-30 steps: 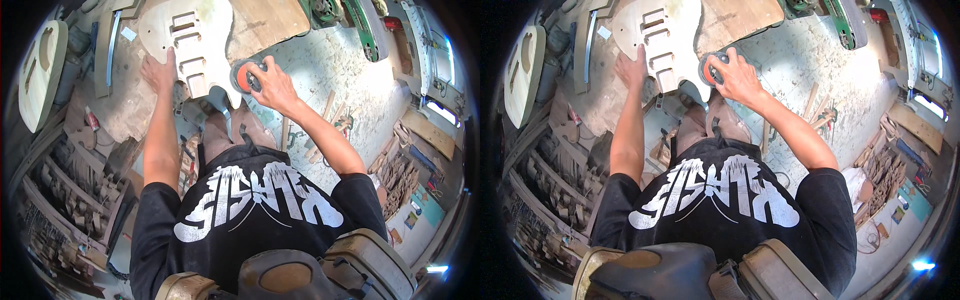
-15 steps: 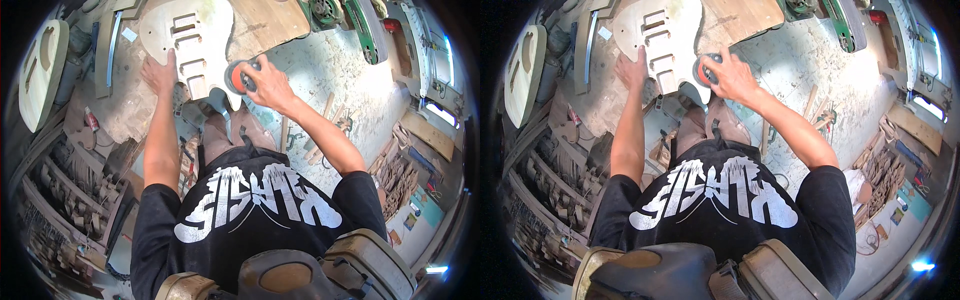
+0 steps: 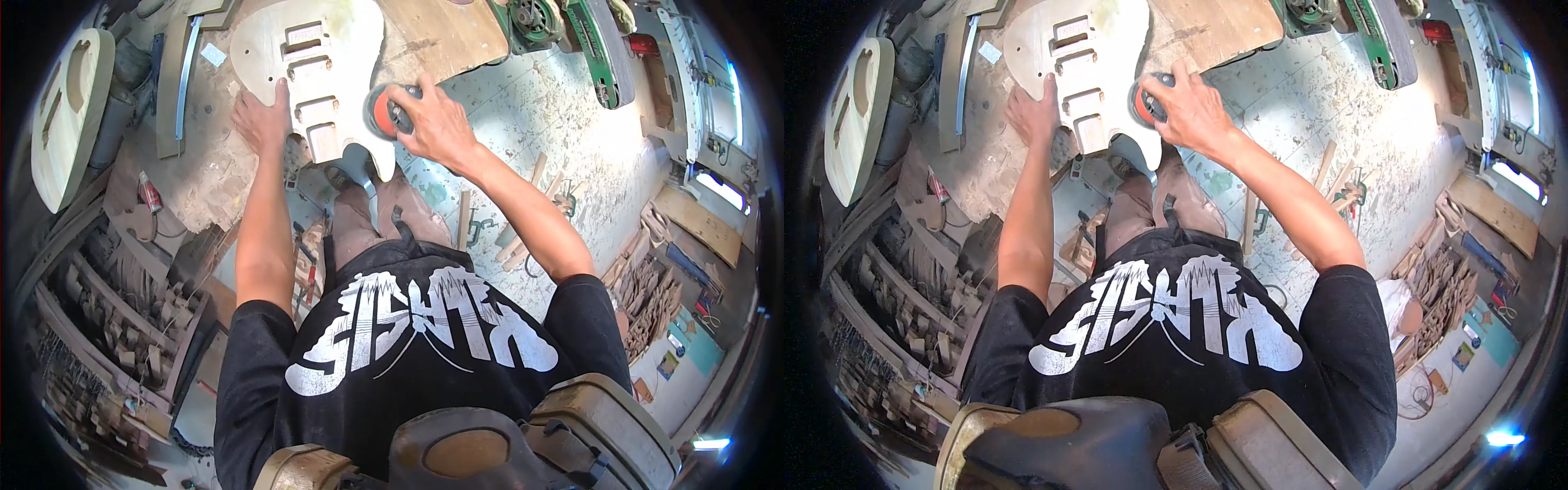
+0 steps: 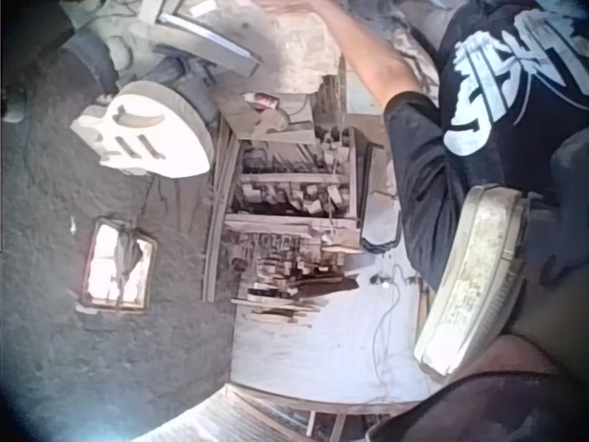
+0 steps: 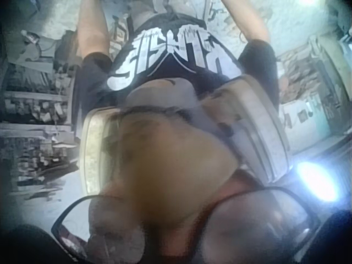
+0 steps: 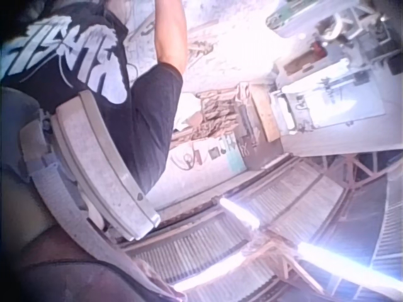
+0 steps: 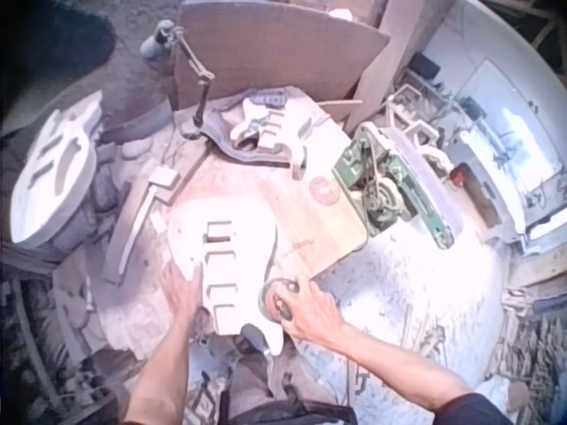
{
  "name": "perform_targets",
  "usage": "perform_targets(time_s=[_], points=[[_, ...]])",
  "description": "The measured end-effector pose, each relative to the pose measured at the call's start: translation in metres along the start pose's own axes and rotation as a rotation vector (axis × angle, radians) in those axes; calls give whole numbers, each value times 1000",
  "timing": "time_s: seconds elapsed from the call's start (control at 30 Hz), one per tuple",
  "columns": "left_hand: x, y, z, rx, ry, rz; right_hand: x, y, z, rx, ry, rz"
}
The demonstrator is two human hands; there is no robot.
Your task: The person sands the surface of a wooden guitar body using a power sander, moving the tool across the flat and curved sections of the instrument's face.
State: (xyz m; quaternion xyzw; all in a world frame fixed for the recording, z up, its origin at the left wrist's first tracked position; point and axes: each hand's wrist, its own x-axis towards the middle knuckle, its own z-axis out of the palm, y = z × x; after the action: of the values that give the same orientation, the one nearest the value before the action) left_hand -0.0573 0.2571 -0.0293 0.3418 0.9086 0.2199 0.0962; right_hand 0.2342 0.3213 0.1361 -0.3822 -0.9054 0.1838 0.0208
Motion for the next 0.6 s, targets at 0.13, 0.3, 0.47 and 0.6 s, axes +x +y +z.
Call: perform_targets(time_s=[0.13,0.3,0.47,0.6], points=[[-1,3,-2,-17,-11,-8,-5,-8,4,49,-62,-13],[-2,0,1,-20,29,18,13,1,2,35,11,29],[-2,0,2,10,32,3,4,-3,2,38,-33,18],[-2,0,3,24,38,5,2,-6,4,75,-21,-19]])
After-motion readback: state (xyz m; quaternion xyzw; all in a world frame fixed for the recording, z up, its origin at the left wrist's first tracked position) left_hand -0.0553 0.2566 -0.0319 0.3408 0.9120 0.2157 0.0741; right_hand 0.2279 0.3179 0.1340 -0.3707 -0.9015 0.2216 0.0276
